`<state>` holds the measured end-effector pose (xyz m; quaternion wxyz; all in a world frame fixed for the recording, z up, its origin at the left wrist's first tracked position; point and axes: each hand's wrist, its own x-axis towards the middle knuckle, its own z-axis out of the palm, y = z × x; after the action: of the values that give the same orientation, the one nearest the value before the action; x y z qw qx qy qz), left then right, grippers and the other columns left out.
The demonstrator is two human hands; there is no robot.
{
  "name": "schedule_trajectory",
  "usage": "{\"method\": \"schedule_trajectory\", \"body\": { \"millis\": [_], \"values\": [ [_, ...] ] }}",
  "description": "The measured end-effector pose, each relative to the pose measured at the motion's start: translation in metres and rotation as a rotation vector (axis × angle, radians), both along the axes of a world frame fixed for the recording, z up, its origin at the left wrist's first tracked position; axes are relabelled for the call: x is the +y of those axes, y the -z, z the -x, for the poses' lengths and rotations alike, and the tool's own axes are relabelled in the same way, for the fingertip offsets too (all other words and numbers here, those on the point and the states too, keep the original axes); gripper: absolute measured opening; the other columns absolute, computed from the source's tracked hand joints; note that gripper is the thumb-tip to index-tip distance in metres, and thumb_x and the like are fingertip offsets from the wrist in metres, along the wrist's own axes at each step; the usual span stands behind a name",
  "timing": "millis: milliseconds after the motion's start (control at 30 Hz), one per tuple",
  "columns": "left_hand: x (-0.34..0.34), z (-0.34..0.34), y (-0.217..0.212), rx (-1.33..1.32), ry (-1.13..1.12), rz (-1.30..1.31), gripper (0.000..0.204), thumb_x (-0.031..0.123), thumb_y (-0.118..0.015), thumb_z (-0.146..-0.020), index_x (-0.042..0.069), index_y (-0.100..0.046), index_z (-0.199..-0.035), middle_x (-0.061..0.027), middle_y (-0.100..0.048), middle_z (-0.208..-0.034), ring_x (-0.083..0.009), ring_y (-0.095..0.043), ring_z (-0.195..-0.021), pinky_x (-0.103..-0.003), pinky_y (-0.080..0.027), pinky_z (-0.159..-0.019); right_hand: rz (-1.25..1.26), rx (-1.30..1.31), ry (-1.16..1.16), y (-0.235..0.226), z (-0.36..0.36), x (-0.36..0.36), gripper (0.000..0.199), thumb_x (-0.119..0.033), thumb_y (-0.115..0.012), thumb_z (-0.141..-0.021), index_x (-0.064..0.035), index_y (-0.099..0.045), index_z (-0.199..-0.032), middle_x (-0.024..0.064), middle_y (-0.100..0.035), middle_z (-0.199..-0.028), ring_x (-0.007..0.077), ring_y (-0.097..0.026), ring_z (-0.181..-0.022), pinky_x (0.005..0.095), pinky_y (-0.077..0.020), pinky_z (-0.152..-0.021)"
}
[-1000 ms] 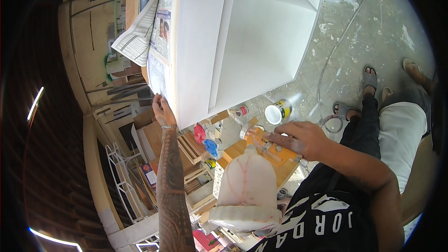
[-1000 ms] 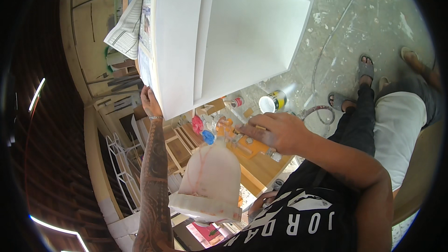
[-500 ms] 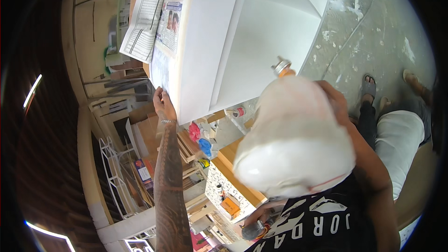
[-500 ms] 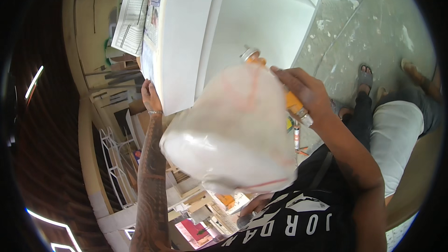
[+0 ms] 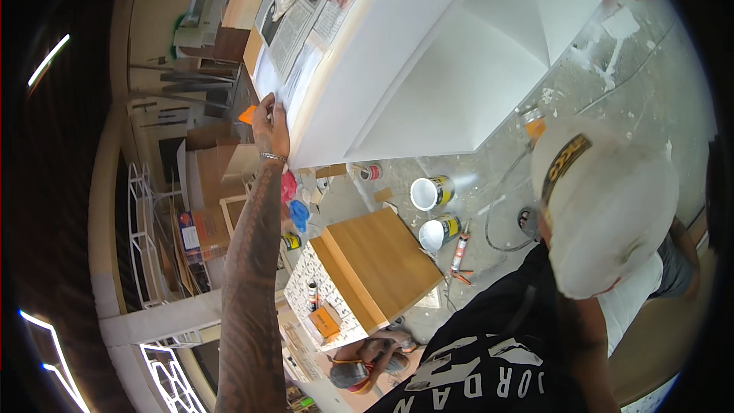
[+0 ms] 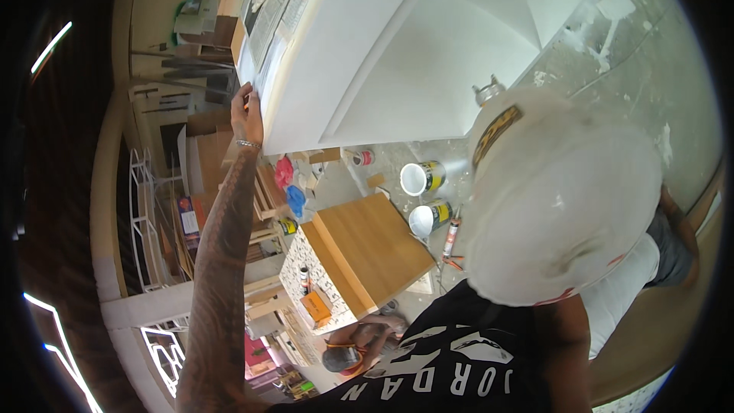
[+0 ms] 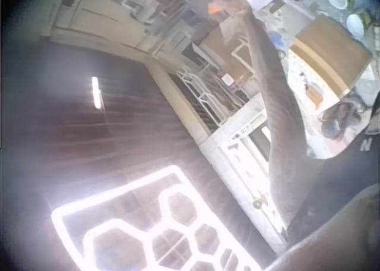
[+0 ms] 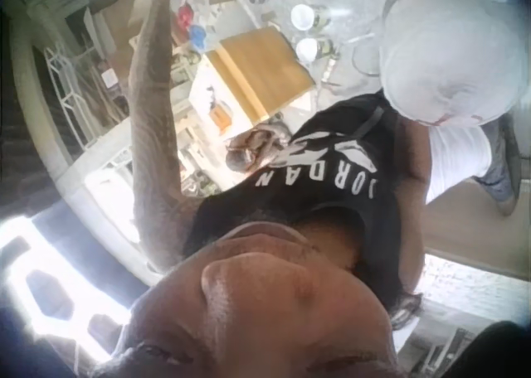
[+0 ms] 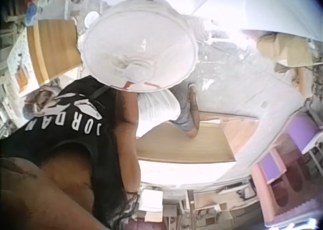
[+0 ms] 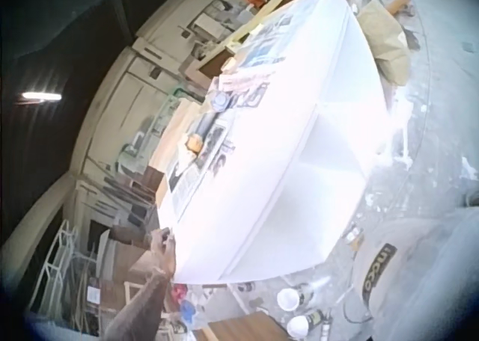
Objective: The person adjusts a spray gun, applies white paint to the interior and edges of a wooden cabinet unit, and then places newspaper on the top surface.
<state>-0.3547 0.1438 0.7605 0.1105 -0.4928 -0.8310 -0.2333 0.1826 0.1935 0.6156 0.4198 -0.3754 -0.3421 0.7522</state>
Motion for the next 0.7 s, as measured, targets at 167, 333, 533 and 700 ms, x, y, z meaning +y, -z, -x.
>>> {"method": "schedule_trajectory", "body": {
  "millis": [167,333,533,700],
  "values": [
    [-0.002,-0.003,-0.005,0.016,-0.022,0.016,0.039,0.022,-0.059,-0.093,-0.003,-0.059,-0.122,-0.0191,-0.063,-0.114,-0.0274,-0.06,-0.104,-0.038,-0.046,-0.092,-0.006,0.008,-0.112,-0.004,0.012,-0.01,0.026,-0.013,-0.06,-0.095,-0.0002,-0.062,-0.118,0.0089,-0.069,-0.1,0.0117,-0.065,-0.088,0.0265,-0.0527,-0.073],
    [-0.003,0.007,-0.001,0.006,-0.017,0.024,0.04,0.026,-0.059,-0.092,0.0,-0.06,-0.123,-0.0196,-0.062,-0.117,-0.0298,-0.059,-0.109,-0.038,-0.045,-0.095,-0.009,0.04,-0.294,-0.009,0.032,-0.026,0.026,-0.014,-0.06,-0.096,0.0005,-0.062,-0.117,0.0088,-0.069,-0.1,0.0108,-0.065,-0.089,0.0261,-0.0525,-0.074],
    [-0.008,0.014,0.002,0.022,-0.012,0.008,0.04,0.027,-0.059,-0.093,0.002,-0.061,-0.124,-0.0191,-0.062,-0.117,-0.03,-0.059,-0.109,-0.039,-0.045,-0.096,0.117,0.001,-0.593,0.011,0.068,-0.049,0.029,-0.011,-0.064,-0.091,-0.0004,-0.062,-0.118,0.0114,-0.068,-0.101,0.0159,-0.068,-0.087,0.0279,-0.0542,-0.073],
    [-0.01,0.012,0.002,0.022,-0.011,0.003,0.04,0.026,-0.058,-0.093,0.001,-0.06,-0.124,-0.019,-0.061,-0.117,-0.03,-0.058,-0.109,-0.039,-0.045,-0.097,-0.834,-0.092,-0.416,0.015,0.073,-0.05,0.041,-0.006,-0.07,-0.082,-0.0034,-0.062,-0.122,0.0151,-0.067,-0.1,0.0245,-0.069,-0.082,0.0299,-0.0559,-0.068]
  ]
}}
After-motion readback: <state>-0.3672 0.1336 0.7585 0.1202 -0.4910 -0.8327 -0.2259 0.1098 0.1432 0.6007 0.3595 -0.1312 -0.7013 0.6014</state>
